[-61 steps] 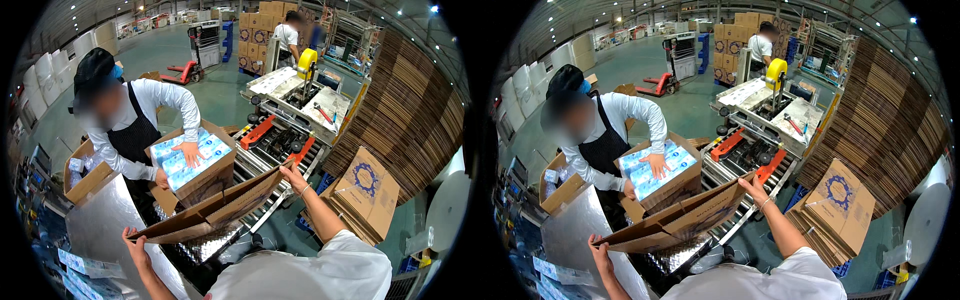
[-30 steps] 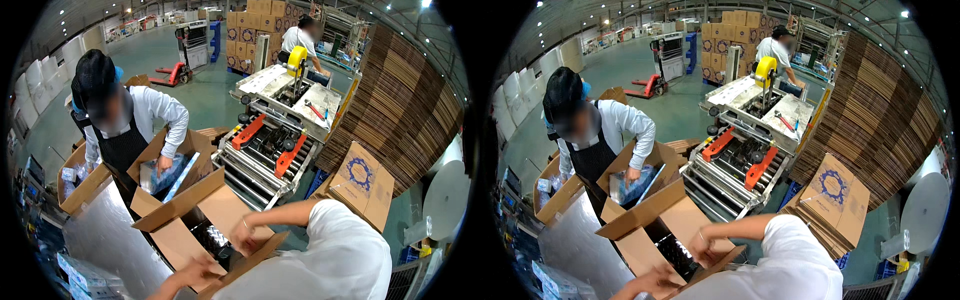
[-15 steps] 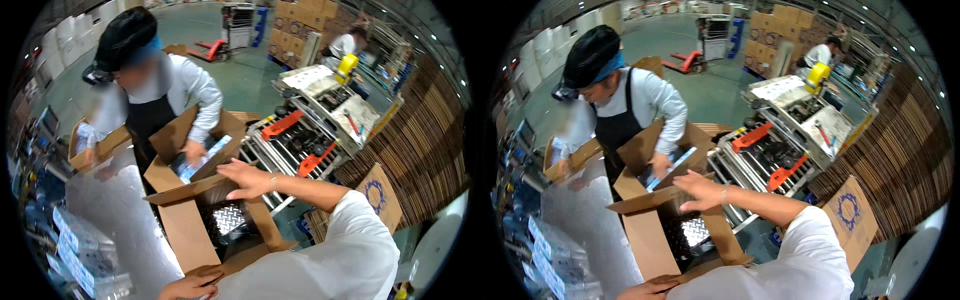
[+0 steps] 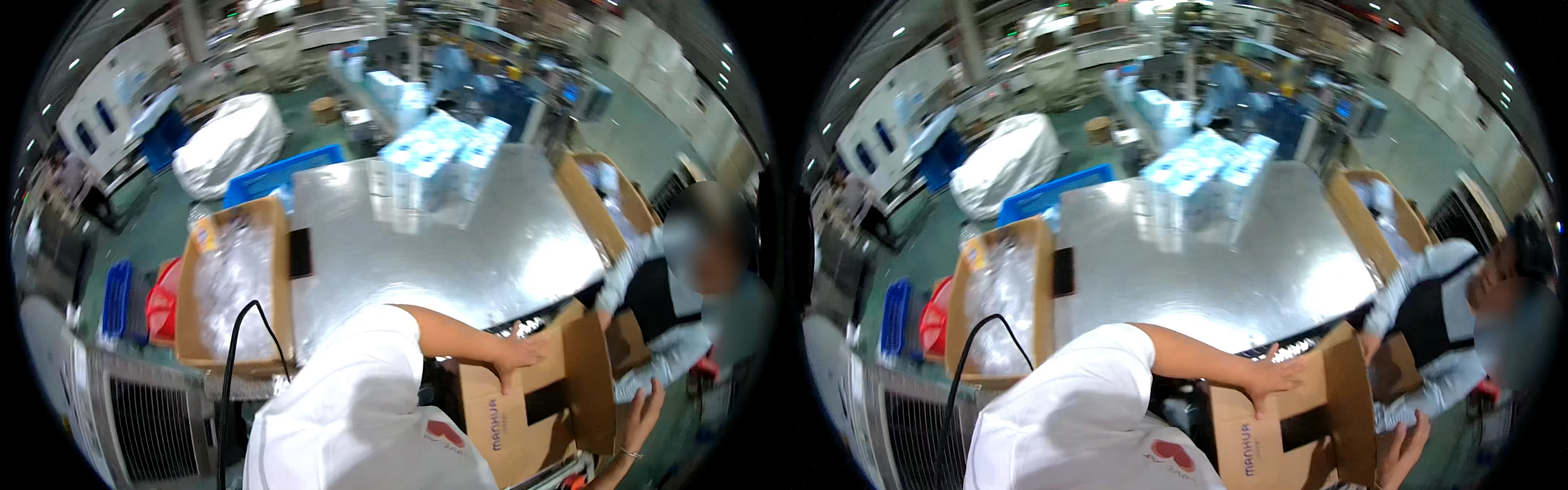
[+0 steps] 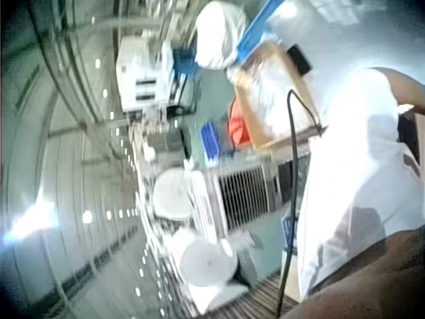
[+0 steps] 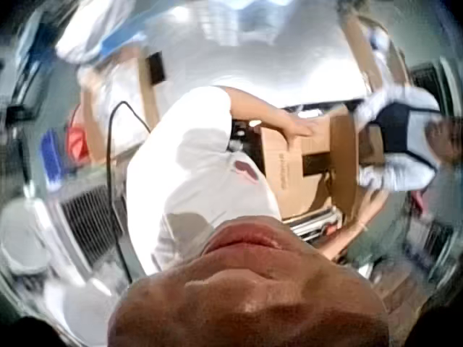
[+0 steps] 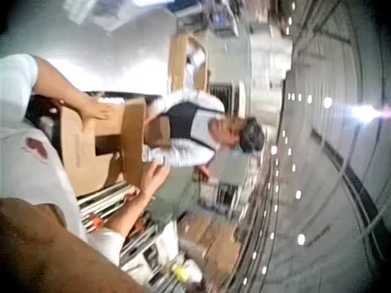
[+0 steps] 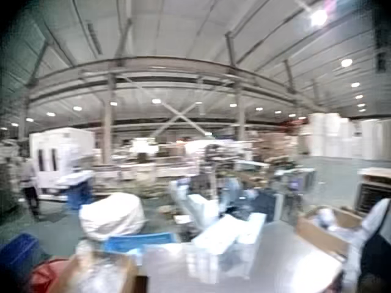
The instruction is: The person picks up cardboard boxes from a stack, opens them, and places bundles of plastic-wrapped items into the boxes before moving them onto a conveyor belt.
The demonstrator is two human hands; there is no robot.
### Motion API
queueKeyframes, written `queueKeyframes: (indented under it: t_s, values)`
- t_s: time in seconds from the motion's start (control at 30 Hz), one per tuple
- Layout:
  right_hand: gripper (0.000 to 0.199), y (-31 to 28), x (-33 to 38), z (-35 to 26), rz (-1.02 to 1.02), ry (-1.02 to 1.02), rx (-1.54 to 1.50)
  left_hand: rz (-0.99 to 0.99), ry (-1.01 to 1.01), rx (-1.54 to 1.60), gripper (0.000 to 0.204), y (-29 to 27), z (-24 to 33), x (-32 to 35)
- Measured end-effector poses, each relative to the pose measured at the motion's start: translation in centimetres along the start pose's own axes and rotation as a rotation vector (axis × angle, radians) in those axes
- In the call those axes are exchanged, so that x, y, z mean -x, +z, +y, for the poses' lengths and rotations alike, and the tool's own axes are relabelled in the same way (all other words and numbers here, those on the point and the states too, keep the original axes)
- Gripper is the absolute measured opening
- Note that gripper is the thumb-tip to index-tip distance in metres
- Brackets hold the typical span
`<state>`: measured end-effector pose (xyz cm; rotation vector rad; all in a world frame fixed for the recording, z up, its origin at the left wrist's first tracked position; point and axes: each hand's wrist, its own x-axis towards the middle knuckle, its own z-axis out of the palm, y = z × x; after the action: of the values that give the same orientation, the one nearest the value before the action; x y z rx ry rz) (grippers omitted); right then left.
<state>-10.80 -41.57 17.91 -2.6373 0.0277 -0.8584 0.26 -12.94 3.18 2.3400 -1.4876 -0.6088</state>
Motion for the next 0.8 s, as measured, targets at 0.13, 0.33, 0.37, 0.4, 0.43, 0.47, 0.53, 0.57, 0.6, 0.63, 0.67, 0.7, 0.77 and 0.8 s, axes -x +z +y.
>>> queueKeyframes:
  t_s: [0.13,0.33,0.37,0.4,0.43,0.47,0.53,0.57,0.6,0.63,0.67,0.7,0.77,0.8]
  values:
    - [0.033,6.9,6.1,-3.3,0.139,-0.63,0.341,0.319,-0.407,0.376,0.135,2.3,0.4,2.1]
    - [0.061,7.1,16.5,-2.9,-0.588,-0.16,0.061,0.566,-0.476,0.319,0.1,5.3,2.4,-5.2]
    - [0.061,7.2,16.2,-3.0,-0.598,-0.138,0.019,0.612,-0.503,0.249,0.076,6.4,3.4,-6.1]
    - [0.06,7.2,16.0,-2.7,-0.59,-0.117,0.0,0.623,-0.488,0.221,0.074,6.7,4.7,-7.3]
    - [0.06,7.4,16.0,-3.2,-0.598,-0.102,-0.019,0.621,-0.493,0.195,0.072,7.5,5.7,-7.5]
    - [0.06,7.5,15.9,-3.2,-0.606,-0.092,-0.034,0.618,-0.493,0.169,0.071,8.3,6.3,-7.8]
    - [0.059,7.7,15.2,-3.3,-0.624,-0.079,-0.063,0.632,-0.513,0.113,0.066,8.5,5.5,-8.1]
    - [0.058,7.9,15.0,-3.3,-0.635,-0.081,-0.078,0.596,-0.519,0.123,0.066,7.8,4.0,-7.7]
    - [0.058,7.9,14.7,-3.4,-0.639,-0.076,-0.085,0.56,-0.516,0.132,0.065,6.8,2.5,-7.2]
    - [0.058,7.9,14.6,-3.5,-0.634,-0.06,-0.09,0.53,-0.55,0.145,0.064,5.2,0.9,-6.6]
    - [0.057,7.7,14.6,-3.6,-0.637,-0.038,-0.109,0.483,-0.589,0.153,0.063,3.6,-0.2,-5.6]
    - [0.057,7.8,14.7,-3.7,-0.637,-0.024,-0.12,0.461,-0.593,0.139,0.062,2.8,-1.5,-4.5]
    - [0.056,7.6,14.6,-3.6,-0.649,-0.011,-0.142,0.412,-0.664,0.151,0.06,1.4,-5.4,-2.7]
    - [0.056,7.7,14.5,-3.5,-0.651,-0.003,-0.154,0.383,-0.716,0.177,0.06,1.0,-7.2,-2.3]
